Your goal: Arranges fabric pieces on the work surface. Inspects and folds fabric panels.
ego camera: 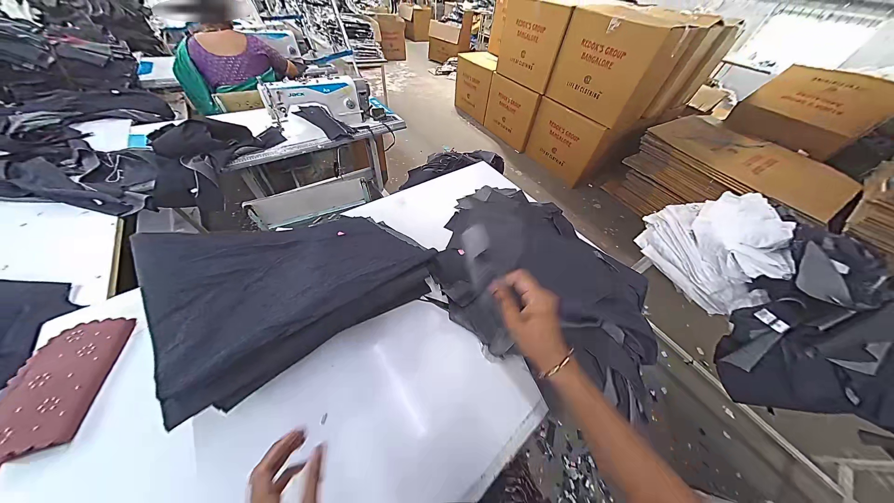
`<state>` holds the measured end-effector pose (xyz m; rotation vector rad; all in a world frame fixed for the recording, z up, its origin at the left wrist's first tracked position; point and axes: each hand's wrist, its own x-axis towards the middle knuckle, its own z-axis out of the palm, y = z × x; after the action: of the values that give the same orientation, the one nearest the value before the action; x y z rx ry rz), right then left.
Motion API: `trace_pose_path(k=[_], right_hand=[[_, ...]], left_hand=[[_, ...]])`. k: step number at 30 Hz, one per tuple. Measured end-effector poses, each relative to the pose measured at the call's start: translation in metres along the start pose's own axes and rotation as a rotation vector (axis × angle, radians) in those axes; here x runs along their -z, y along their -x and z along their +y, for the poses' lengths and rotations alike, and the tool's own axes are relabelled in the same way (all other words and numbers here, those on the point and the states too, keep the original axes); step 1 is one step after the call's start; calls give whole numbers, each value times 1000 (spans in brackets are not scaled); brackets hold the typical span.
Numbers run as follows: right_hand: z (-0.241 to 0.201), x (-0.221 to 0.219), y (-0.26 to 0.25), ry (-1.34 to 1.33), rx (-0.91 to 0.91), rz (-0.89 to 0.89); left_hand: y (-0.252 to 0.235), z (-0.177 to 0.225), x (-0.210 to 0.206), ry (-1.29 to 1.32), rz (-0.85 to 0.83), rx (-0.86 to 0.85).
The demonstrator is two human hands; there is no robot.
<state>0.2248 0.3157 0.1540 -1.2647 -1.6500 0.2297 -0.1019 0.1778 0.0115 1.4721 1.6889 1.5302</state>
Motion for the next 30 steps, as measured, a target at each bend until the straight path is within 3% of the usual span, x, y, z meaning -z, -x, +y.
trace_pose_path(k=[5,8,11,16,19,21,25,28,30], right_hand=[[-99,-12,131,-663,177,-556],[-139,17,149,-900,314,-547],[-143,72,140,-876,317,-329],[-86,156,138,-607,39,17],[-50,164,149,-345,-171,-45],[-45,170,148,-212,-182,-121],[-68,180,122,-391,-154,-91],[-67,154,98,-323,-207,-218],[-50,106,82,-228,-323,-350]], left_hand=[[1,49,-59,-59,-199,-525],[14,45,-67,4,-331,-657],[59,56,-40,-153,-304,-518],[122,40,54,-467,-189,-261],[133,51,121,-494,-132,-177],[135,70,154,-459,-107,-143],[135,106,216,-89,-116,-30],[125,98,239,-15,-95,151],[103,85,229,-63,3,352]])
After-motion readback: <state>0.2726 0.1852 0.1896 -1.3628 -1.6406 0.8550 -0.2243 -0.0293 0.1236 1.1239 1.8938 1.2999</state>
